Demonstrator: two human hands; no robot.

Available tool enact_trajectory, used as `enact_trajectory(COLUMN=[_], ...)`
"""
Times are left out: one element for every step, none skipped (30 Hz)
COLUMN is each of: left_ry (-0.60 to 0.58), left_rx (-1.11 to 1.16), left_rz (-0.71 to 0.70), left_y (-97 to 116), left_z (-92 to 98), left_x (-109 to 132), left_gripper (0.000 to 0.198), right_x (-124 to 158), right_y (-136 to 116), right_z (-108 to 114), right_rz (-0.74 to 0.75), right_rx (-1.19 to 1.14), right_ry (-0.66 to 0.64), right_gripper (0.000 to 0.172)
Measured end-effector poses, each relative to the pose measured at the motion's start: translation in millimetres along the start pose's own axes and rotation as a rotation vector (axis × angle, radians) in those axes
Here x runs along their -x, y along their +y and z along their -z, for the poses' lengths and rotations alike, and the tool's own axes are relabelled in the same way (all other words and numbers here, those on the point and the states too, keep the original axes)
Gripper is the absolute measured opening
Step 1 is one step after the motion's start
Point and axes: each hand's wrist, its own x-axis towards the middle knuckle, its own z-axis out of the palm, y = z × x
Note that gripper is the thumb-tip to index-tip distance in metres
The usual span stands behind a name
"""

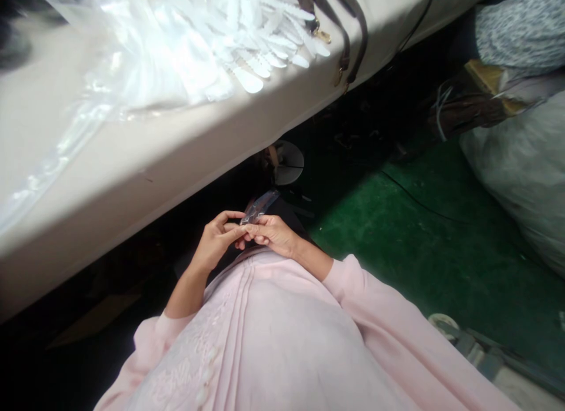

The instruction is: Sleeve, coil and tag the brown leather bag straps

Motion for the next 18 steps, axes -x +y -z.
enact_trajectory(left_ry=[0.000,0.000,0.001,0.008,0.018,0.036,0.056,0.079,0.103,0.127,0.151,0.174,0.192,0.205,0.209,0.210,0.209,0.207], left_rx=[0.012,0.019,0.022,0.019,0.010,-0.004,-0.019,-0.032,-0.042,-0.048,-0.050,-0.049,-0.048,-0.047,-0.044,-0.041,-0.040,-0.043], left_rz=[0.002,-0.001,-0.010,-0.025,-0.043,-0.065,-0.087,-0.108,-0.123,-0.135,-0.141,-0.144,-0.142,-0.140,-0.135,-0.130,-0.125,-0.124], left_y=[0,0,0,-1,-2,-3,-5,-7,-9,-11,-12,-14,-15,-16,-16,-16,-15,-14], left_z=[-0.5,-1.4,-2.5,-3.8,-5.2,-6.6,-7.8,-8.9,-9.9,-10.8,-11.6,-12.4,-13.2,-14.0,-14.8,-15.5,-16.1,-16.6], left_x=[-1,-2,-2,-1,-1,0,1,2,4,5,6,6,7,7,7,8,8,8], left_gripper=[0.038,0.034,0.032,0.030,0.029,0.028,0.028,0.027,0.027,0.027,0.027,0.026,0.025,0.024,0.023,0.022,0.021,0.021], right_x=[-1,-2,-2,-2,-2,-1,1,3,5,8,11,15,19,22,25,27,28,28], right_y=[0,0,0,0,-1,-1,-1,-1,0,1,2,3,4,5,5,5,5,4], right_z=[1,2,2,2,3,3,3,3,3,2,1,-1,-3,-5,-7,-9,-11,-12], right_rz=[-0.032,-0.061,-0.082,-0.091,-0.086,-0.068,-0.039,-0.010,0.018,0.053,0.101,0.168,0.253,0.352,0.452,0.534,0.594,0.634], right_rx=[-0.043,-0.079,-0.105,-0.116,-0.107,-0.077,-0.027,0.043,0.132,0.236,0.355,0.488,0.629,0.767,0.892,0.996,1.073,1.120], right_ry=[-0.022,-0.040,-0.050,-0.051,-0.045,-0.031,-0.010,0.015,0.049,0.097,0.162,0.241,0.324,0.402,0.462,0.493,0.499,0.487], right_gripper=[0.034,0.034,0.035,0.035,0.035,0.036,0.037,0.038,0.041,0.043,0.045,0.044,0.041,0.038,0.033,0.029,0.025,0.021])
